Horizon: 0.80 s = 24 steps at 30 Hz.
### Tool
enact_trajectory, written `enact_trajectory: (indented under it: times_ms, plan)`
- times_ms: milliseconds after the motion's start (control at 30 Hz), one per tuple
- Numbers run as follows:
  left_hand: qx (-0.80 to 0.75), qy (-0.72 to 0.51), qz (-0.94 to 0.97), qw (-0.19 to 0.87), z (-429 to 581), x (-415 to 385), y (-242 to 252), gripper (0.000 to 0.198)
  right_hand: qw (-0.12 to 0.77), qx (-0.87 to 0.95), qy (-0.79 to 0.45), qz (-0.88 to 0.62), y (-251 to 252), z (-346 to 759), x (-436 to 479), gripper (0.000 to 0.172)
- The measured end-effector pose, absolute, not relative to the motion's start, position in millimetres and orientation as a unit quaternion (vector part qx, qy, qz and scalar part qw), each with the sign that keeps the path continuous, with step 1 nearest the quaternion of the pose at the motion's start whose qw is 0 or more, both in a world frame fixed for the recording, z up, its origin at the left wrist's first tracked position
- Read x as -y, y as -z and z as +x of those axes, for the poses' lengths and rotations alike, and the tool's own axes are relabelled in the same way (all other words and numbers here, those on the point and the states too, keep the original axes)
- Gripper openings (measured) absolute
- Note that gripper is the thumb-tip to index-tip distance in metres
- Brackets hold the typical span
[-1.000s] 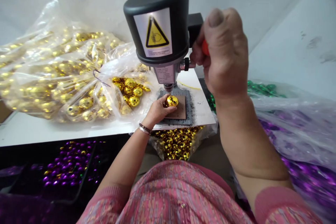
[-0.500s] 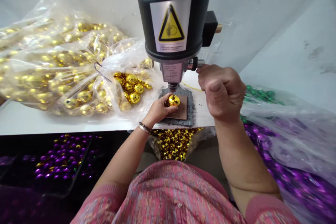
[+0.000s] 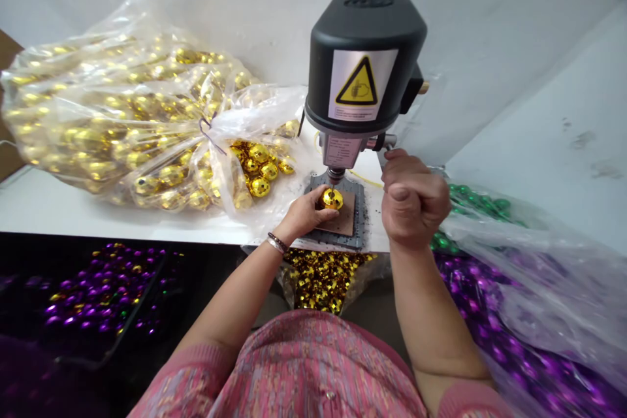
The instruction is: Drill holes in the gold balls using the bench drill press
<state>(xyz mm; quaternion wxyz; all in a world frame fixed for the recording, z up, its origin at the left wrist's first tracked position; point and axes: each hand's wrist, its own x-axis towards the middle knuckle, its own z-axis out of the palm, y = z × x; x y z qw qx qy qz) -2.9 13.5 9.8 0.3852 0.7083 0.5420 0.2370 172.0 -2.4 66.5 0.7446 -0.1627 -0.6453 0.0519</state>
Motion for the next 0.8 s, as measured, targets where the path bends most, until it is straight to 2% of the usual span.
enact_trajectory:
  times_ms: [200,567,800]
  plan:
    - [-0.541,-0.241,0.709,0.382,-4.0,-15.0,-5.5,0.067,0.755,0.634,-0.047,-0.163,-66.8,169.0,4.0,0.006]
    - [-0.542,-0.244,0.702,0.392,-2.8,-14.5,-2.7,0.064,0.750,0.630,-0.029,-0.200,-57.7,167.6,7.9,0.021]
    - [-0.538,-0.286,0.675,0.417,-3.0,-9.4,-2.1,0.070,0.802,0.522,-0.111,-0.267,-119.8,155.9,2.5,0.034]
